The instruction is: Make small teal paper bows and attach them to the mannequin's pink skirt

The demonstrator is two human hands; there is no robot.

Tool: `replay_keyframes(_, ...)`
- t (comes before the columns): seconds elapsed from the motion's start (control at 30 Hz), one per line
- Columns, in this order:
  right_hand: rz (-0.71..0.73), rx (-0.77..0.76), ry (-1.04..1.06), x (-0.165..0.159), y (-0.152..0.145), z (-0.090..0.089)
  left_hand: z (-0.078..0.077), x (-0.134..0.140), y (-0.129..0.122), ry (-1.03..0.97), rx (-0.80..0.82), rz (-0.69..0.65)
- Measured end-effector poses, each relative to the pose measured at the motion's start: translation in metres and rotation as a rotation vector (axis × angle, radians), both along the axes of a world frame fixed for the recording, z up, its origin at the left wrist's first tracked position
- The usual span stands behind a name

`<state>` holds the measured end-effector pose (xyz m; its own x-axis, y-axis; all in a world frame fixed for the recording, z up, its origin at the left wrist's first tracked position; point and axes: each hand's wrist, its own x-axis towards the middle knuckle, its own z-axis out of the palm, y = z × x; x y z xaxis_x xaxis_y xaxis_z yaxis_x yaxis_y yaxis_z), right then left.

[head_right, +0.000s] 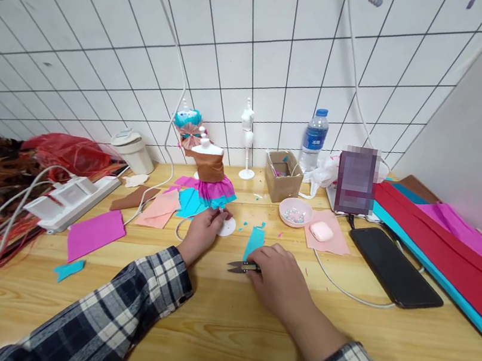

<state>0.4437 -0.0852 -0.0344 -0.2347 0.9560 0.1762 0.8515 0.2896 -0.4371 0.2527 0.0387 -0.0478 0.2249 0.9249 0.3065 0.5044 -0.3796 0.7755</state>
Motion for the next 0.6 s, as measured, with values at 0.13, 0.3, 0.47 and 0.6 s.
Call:
replay_keyframes(0.13,0.038,-0.035,0.021,-0.004,-0.002,0.006,0.0,0.002,0.004,0.044,0.013,-0.02)
replay_keyframes(0.3,0.208,-0.113,0.089,-0.017,-0.01,0.013,0.0,-0.003,0.005,0.119,0.091,0.01)
replay_keyframes(0.47,0.243,-0.124,0.133,-0.026,-0.016,0.014,0.002,-0.007,0.004,0.161,0.152,0.043)
replay_keyframes(0.6,0.24,-0.102,0.258,-0.026,-0.015,0.013,0.006,-0.008,0.0,0.142,0.19,0.057)
